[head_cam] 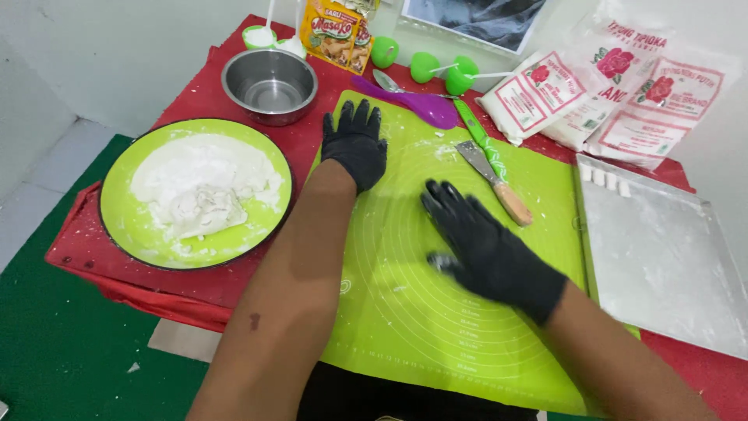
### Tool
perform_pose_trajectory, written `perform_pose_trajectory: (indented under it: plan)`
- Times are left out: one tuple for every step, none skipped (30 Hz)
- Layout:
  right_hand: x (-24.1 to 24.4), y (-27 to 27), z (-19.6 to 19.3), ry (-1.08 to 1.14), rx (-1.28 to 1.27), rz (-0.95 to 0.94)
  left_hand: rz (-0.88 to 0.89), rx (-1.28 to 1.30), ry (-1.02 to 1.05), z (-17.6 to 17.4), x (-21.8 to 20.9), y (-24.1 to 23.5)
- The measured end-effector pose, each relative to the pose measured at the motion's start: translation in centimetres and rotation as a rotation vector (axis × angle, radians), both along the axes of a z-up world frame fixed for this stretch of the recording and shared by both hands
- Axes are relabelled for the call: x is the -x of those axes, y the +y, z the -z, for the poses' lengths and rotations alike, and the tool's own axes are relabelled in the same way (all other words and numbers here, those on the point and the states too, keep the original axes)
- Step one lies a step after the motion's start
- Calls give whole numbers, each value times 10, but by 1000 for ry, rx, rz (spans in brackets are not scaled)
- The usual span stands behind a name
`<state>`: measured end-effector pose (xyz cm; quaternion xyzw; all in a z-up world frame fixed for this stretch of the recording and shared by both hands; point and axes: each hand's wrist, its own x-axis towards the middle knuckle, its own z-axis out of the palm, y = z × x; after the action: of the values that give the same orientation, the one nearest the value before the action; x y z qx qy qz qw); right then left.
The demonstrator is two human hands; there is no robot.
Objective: Shaping small pieces of dough into cylinders and placing them on a tray
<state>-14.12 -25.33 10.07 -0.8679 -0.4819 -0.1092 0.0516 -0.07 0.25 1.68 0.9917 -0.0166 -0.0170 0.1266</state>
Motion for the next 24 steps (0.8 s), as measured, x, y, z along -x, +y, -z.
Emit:
perform_pose_trajectory:
  plan:
    - [16,-7,-7,86,-10,2,-11,6,-3,-2,1,-1]
    - [32,-14,-14,173,-21,4,-23,12,-7,-3,2,-2]
    - [43,-20,-21,172,-23,10,-16,12,-7,12,-5,-3]
    - [54,-26,-29,187,-68,-41,-25,5,-177,28,-12,-3]
    - [66,-31,-36,201,-114,-94,-36,-2,-346,43,-19,-2]
    - [72,-41,-36,200,-117,-90,-31,-4,-347,44,-19,-2]
    - [77,-51,-36,167,-111,-34,-31,-5,-339,45,-20,-2]
    - [83,-61,-35,135,-106,21,-31,-7,-331,46,-21,-2]
    - [83,-64,-37,134,-107,26,-27,-8,-332,41,-19,-3]
    - [83,-67,-38,76,-138,44,-30,-5,-295,37,-17,-3]
    - [82,-70,-40,21,-167,61,-35,-3,-257,33,-15,-2]
    - [79,-64,-42,20,-169,63,-33,-5,-257,34,-15,-2]
    - [76,-58,-45,76,-199,46,-36,-3,-254,34,-16,-2]
    - [73,-51,-48,132,-229,29,-39,-2,-251,34,-17,-2]
    - [66,-44,-43,132,-229,30,-38,-3,-251,34,-16,-3]
    - [60,-37,-39,151,-201,-2,-34,1,-251,33,-15,-3]
    - [53,-28,-35,170,-173,-38,-34,4,-250,33,-14,-1]
    - [41,-19,-23,172,-174,-42,-38,3,-248,22,-7,-2]
    - [29,-9,-11,117,-119,-1,-36,0,-151,11,-1,-2]
    - [17,2,1,62,-65,40,-34,-2,-54,0,5,-2]
    - [2,12,2,65,-64,35,-39,-2,-52,0,6,-3]
    - [-12,23,4,27,-27,49,-40,-10,-59,-1,7,-3]
    - [-27,34,5,-12,9,63,-41,-19,-67,-2,8,-3]
    - [-50,46,20,-11,8,58,-46,-20,-66,6,1,-2]
